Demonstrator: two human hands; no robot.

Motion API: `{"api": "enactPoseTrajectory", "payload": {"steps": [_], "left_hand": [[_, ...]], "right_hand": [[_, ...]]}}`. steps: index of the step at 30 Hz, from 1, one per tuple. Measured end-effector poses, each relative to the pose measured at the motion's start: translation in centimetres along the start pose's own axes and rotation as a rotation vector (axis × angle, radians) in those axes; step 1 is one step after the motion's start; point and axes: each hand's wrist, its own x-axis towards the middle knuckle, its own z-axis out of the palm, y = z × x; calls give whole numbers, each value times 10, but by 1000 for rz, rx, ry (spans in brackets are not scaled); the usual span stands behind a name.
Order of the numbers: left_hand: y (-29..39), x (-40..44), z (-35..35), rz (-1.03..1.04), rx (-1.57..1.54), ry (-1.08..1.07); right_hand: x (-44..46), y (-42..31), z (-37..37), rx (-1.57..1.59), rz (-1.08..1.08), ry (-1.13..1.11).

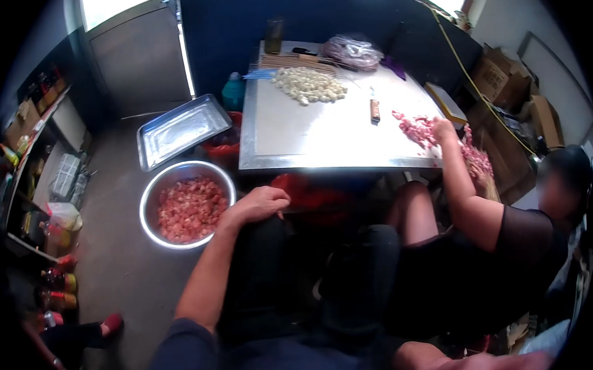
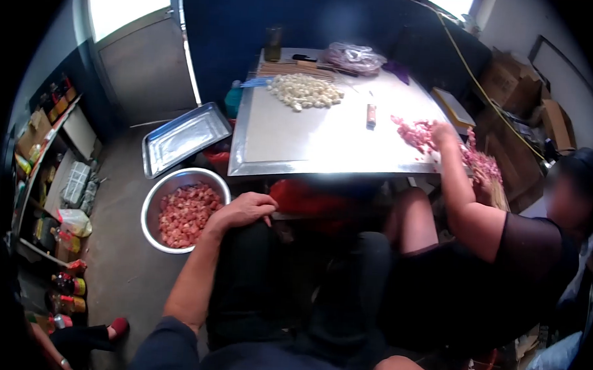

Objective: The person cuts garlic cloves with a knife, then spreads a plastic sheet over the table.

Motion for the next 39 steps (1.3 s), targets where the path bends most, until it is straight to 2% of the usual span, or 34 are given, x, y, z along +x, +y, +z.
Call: {"api": "enactPoseTrajectory", "payload": {"steps": [4,8,12,16,18,20,22,23,24,26,28,30,32,34,36,38,39], "left_hand": [[3,-4,1,23,-27,14],[16,-15,8,70,135,110],[28,-41,32,273,420,325],[39,-64,65,542,730,375],[43,-78,84,561,800,244],[46,-94,107,477,720,27],[29,-101,128,425,433,-275],[19,-102,132,461,324,-403],[20,-102,132,466,321,-409],[22,-100,125,632,192,-142],[32,-94,109,711,200,54],[36,-89,92,689,342,166],[49,-89,70,815,633,455],[35,-91,68,664,661,456],[26,-101,74,678,824,392],[32,-119,90,743,571,327],[27,-130,101,760,428,210]], "right_hand": [[-3,-9,6,31,-25,18],[-6,-6,5,173,-15,14],[-15,-2,7,37,-4,7],[-20,4,7,35,-12,6],[-23,6,10,34,-15,9],[-27,6,12,29,-18,18],[-28,6,14,23,-23,24],[-29,6,15,15,-21,27],[-31,5,16,14,-24,29],[-32,5,18,13,-30,35],[-35,6,21,22,-34,43],[-39,9,22,51,-33,49],[-43,12,23,71,-31,55],[-45,16,26,84,-18,64],[-33,17,25,18,22,-2],[-17,15,25,-116,91,-131],[-11,9,26,-111,84,-131]]}}
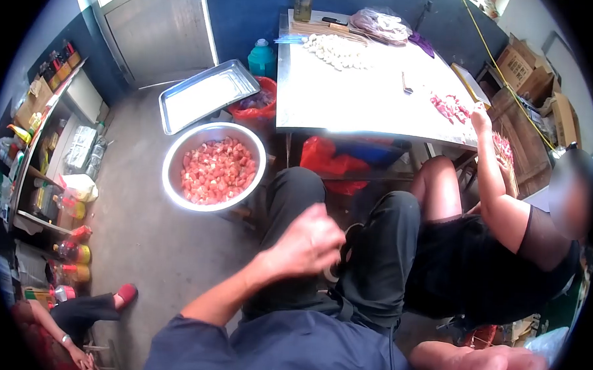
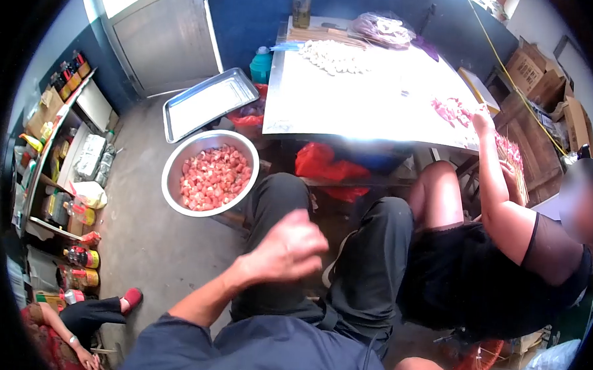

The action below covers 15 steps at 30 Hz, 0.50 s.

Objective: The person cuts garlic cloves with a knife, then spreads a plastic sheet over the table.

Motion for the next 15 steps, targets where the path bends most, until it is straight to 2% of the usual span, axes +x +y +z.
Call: {"api": "enactPoseTrajectory", "payload": {"steps": [1,2,3,4,5,7,8,9,11,13,15], "left_hand": [[8,-10,7,28,-174,-136],[18,-15,8,-151,-502,-406],[21,-21,9,-261,-814,-582],[23,-20,7,-328,-753,-618],[26,-18,5,-393,-691,-656],[23,-19,7,-305,-482,-289],[20,-19,9,-230,-390,-50],[21,-14,-3,-297,-406,-7],[26,-5,-28,-330,-354,60],[25,1,-48,-298,-202,132],[20,6,-66,-284,-138,189]], "right_hand": [[7,-13,-2,-19,160,33],[13,-28,-7,-38,322,67],[16,-41,-17,-55,484,96],[9,-53,-39,-49,476,90],[-5,-68,-71,-26,420,-40],[-31,-78,-124,7,296,-308],[-29,-39,-108,-257,188,-116],[-26,3,-89,-512,74,85],[-34,29,-107,-1287,206,265],[-59,51,-154,-1504,241,147],[-77,76,-188,-1591,311,260]]}}
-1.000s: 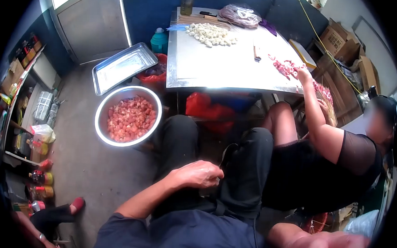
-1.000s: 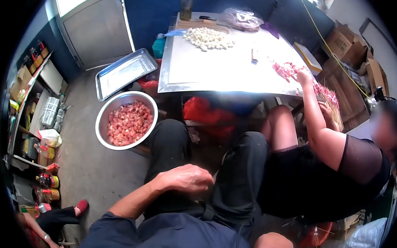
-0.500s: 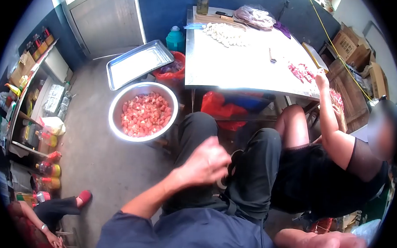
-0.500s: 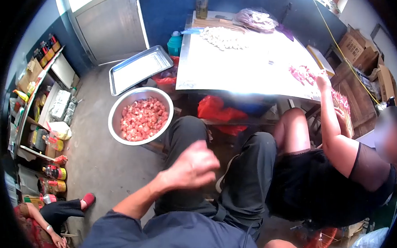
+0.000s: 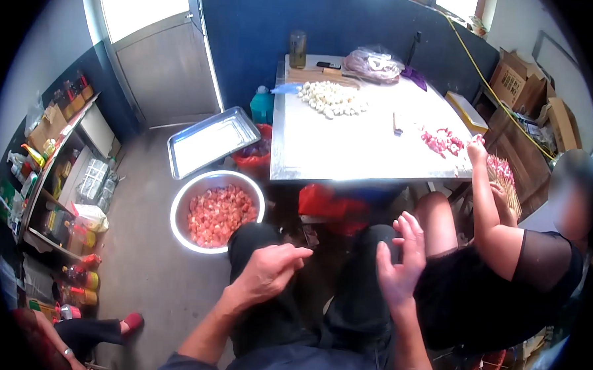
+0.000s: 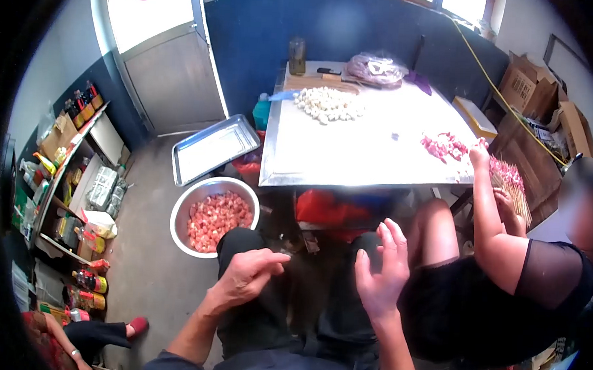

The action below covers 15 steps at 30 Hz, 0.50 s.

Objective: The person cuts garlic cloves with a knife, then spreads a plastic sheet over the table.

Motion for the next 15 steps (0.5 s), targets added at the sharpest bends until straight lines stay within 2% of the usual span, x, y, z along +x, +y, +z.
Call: {"api": "enactPoseTrajectory", "payload": {"steps": [1,5,8,12,15], "left_hand": [[-7,4,-5,7,21,17],[-44,11,-9,26,221,41],[-81,9,3,86,302,-59],[-105,14,17,207,310,-293],[-117,21,25,211,169,-403]], "right_hand": [[-3,17,8,-67,88,-3],[-16,67,21,-369,73,-153],[-23,89,26,-470,8,-391],[-19,85,30,-456,0,-433],[-11,78,37,-525,15,-518]]}}
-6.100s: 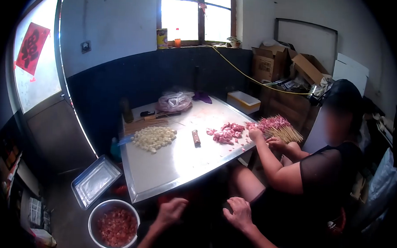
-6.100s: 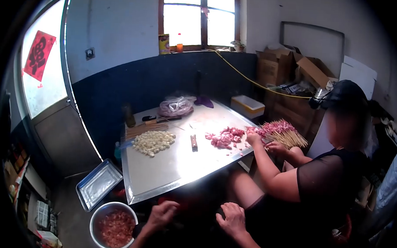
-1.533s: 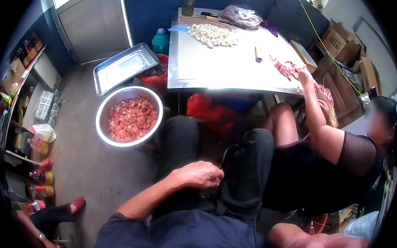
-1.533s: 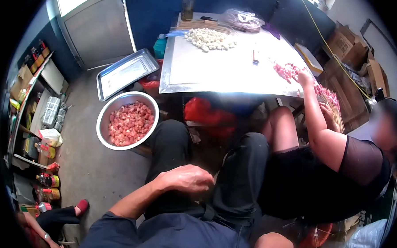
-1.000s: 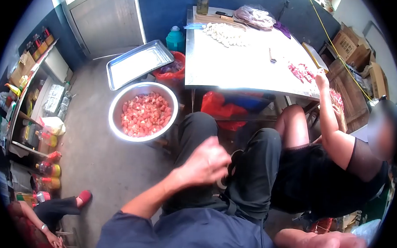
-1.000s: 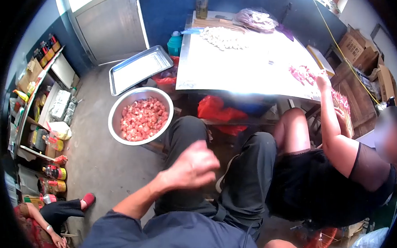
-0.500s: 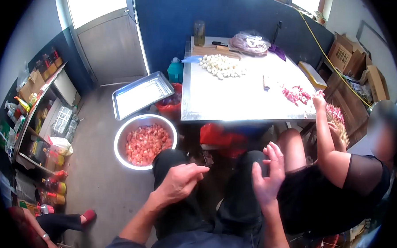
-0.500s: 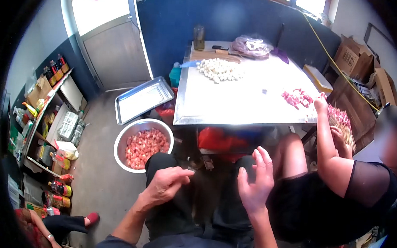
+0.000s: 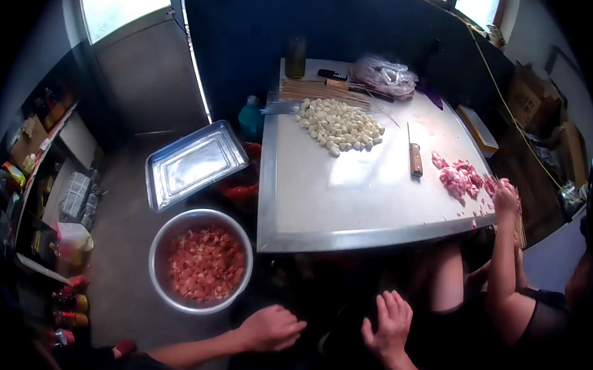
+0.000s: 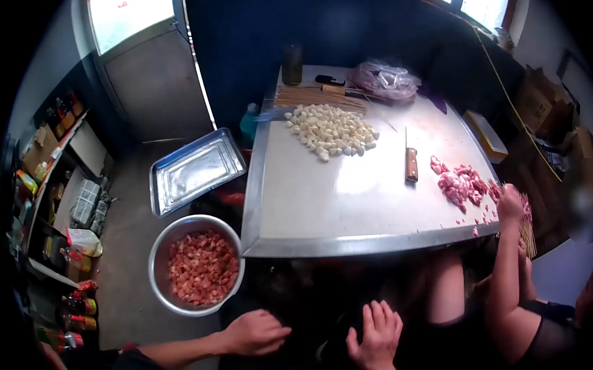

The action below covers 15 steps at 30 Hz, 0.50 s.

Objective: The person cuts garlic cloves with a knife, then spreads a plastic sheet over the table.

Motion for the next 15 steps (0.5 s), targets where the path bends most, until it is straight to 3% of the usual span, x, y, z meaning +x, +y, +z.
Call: {"api": "enactPoseTrajectory", "payload": {"steps": [5,9,15], "left_hand": [[-21,13,2,-94,-160,-9],[-30,38,3,-12,-269,-75],[-21,65,12,-153,-294,-78]], "right_hand": [[35,6,-1,-6,-24,-202],[56,13,-5,10,54,-305],[76,11,-21,85,130,-381]]}}
